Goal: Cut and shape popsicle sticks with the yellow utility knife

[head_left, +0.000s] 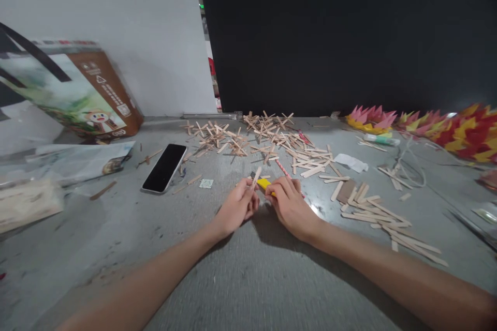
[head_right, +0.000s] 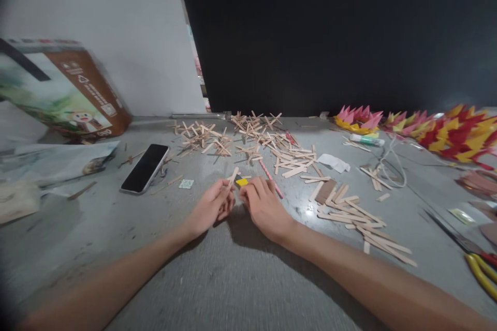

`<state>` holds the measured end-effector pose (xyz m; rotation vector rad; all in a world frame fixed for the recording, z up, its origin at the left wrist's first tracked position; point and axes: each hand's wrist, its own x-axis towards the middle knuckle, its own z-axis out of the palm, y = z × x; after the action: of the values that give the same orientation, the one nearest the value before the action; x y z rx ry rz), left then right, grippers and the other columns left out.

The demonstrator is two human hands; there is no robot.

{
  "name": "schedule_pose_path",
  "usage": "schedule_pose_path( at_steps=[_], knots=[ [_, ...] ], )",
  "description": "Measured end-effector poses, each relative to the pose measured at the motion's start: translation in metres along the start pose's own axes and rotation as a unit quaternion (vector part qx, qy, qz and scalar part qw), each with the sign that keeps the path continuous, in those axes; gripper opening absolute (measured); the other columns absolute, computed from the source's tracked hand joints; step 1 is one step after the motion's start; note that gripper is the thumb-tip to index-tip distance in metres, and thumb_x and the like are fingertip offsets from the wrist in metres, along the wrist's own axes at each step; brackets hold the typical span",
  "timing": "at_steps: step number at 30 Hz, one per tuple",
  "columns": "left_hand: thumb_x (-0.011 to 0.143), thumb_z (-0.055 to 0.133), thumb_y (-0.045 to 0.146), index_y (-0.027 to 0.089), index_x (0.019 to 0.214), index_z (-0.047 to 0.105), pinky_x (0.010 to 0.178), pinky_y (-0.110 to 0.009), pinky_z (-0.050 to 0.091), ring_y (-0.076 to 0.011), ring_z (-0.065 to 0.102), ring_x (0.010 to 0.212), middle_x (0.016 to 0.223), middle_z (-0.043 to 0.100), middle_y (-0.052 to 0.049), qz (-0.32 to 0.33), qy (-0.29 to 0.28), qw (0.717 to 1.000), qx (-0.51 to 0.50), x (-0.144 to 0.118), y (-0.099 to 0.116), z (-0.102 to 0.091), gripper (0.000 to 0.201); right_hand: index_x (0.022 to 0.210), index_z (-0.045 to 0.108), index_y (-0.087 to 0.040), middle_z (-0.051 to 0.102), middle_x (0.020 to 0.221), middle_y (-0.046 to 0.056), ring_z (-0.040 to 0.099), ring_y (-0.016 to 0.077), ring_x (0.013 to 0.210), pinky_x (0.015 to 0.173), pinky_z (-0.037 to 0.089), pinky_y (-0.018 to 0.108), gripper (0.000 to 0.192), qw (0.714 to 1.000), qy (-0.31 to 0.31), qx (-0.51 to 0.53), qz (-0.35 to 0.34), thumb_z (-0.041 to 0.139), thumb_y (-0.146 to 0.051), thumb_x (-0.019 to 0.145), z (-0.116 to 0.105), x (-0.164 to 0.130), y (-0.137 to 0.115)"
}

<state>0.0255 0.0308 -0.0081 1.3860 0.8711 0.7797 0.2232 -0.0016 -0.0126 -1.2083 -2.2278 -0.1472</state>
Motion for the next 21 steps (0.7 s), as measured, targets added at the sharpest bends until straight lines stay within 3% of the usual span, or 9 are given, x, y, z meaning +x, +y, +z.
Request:
schedule_pose_path(
  at_steps=[4, 7, 14, 17, 19, 21],
  knots=[
    [0.101, 0.052, 0.057, 0.022, 0.102, 0.046, 0.043, -0.018, 0.026, -0.0058, 0.035, 0.042, 0.065, 0.045, 0.01, 0.0, 0.017, 0.996, -0.085, 0.003, 0.0, -0.003, 0.036, 0.104, 0.058, -0.021, 0.065, 0.103, 0.007, 0.06, 0.0247, 0.099, 0.09, 0.041, 0.042, 0.014, 0.998, 0.027, 0.053, 0.024, 0.046, -0.023, 0.112, -0.001, 0.0, 0.002],
    [0.101, 0.052, 0.057, 0.022, 0.104, 0.047, 0.044, -0.017, 0.024, -0.0052, 0.032, 0.043, 0.065, 0.039, 0.011, 0.006, 0.013, 0.996, -0.086, 0.003, -0.001, -0.002, 0.035, 0.102, 0.061, -0.022, 0.066, 0.1, 0.005, 0.062, 0.0237, 0.095, 0.09, 0.041, 0.041, 0.016, 0.996, 0.029, 0.078, 0.04, 0.05, -0.028, 0.112, -0.002, 0.0, 0.003],
    [0.102, 0.051, 0.056, 0.022, 0.103, 0.046, 0.048, -0.019, 0.029, -0.0074, 0.036, 0.048, 0.065, 0.048, 0.009, 0.023, 0.024, 0.999, 0.005, -0.001, 0.001, 0.001, 0.034, 0.097, 0.064, -0.023, 0.065, 0.088, 0.003, 0.062, 0.0219, 0.088, 0.091, 0.04, 0.042, 0.023, 0.99, 0.041, 0.128, 0.049, 0.047, -0.029, 0.113, -0.002, -0.001, 0.006],
    [0.103, 0.049, 0.056, 0.022, 0.1, 0.047, 0.052, -0.022, 0.033, -0.0092, 0.042, 0.051, 0.066, 0.053, 0.007, 0.031, 0.015, 0.998, 0.052, -0.002, 0.002, 0.002, 0.034, 0.115, 0.062, -0.024, 0.066, 0.099, 0.005, 0.062, 0.0239, 0.095, 0.092, 0.043, 0.043, 0.015, 0.979, 0.053, 0.165, 0.11, 0.053, -0.035, 0.11, 0.002, -0.001, 0.008],
    [0.105, 0.047, 0.055, 0.022, 0.099, 0.047, 0.056, -0.024, 0.036, -0.0109, 0.046, 0.054, 0.067, 0.055, 0.006, 0.044, 0.0, 0.994, 0.096, -0.004, 0.001, 0.002, 0.033, 0.13, 0.056, -0.023, 0.065, 0.102, 0.006, 0.062, 0.0241, 0.095, 0.089, 0.048, 0.041, 0.031, 0.957, 0.075, 0.221, 0.171, 0.061, -0.042, 0.105, 0.003, 0.0, 0.011],
    [0.107, 0.043, 0.051, 0.022, 0.098, 0.048, 0.062, -0.026, 0.039, -0.0123, 0.049, 0.057, 0.068, 0.057, 0.006, 0.06, -0.02, 0.987, 0.15, -0.005, 0.001, 0.002, 0.031, 0.132, 0.054, -0.022, 0.066, 0.101, 0.005, 0.064, 0.023, 0.092, 0.084, 0.052, 0.038, 0.039, 0.93, 0.086, 0.289, 0.21, 0.064, -0.045, 0.103, 0.003, 0.003, 0.013]
  ],
)
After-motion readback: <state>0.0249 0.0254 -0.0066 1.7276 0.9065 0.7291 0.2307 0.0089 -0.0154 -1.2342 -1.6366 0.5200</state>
